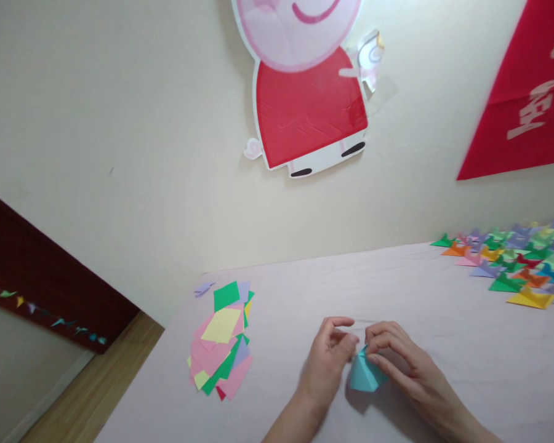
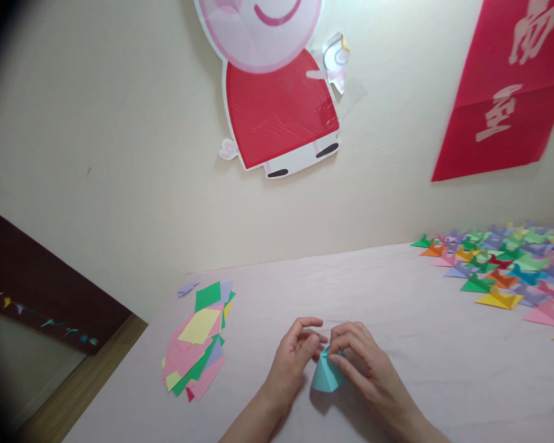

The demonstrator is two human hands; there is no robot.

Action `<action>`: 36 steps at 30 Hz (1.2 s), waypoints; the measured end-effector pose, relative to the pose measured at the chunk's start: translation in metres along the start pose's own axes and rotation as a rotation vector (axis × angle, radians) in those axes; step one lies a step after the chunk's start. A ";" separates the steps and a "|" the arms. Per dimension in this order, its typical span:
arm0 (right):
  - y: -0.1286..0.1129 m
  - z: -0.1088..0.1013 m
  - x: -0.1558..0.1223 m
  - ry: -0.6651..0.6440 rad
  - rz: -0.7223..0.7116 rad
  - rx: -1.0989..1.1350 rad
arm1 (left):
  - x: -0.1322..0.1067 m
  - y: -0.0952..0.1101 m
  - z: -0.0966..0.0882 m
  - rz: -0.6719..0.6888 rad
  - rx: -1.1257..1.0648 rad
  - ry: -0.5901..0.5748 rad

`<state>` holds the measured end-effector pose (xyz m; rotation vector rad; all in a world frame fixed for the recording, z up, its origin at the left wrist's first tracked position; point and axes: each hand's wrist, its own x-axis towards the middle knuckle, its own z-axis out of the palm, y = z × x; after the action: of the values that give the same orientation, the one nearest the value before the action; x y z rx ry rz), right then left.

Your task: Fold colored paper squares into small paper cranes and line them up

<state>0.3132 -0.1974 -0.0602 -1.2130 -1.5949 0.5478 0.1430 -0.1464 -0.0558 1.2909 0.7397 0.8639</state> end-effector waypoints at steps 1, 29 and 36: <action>0.002 0.000 0.000 0.019 -0.008 -0.012 | 0.000 0.002 -0.001 0.110 0.146 0.015; 0.009 0.001 -0.001 0.019 0.106 0.004 | -0.003 0.012 0.000 0.372 0.563 0.128; 0.005 -0.003 -0.001 0.137 -0.192 -0.207 | -0.013 0.003 0.021 0.154 0.323 0.176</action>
<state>0.3183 -0.1970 -0.0632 -1.2047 -1.6578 0.1760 0.1546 -0.1676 -0.0501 1.5878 0.9567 1.0213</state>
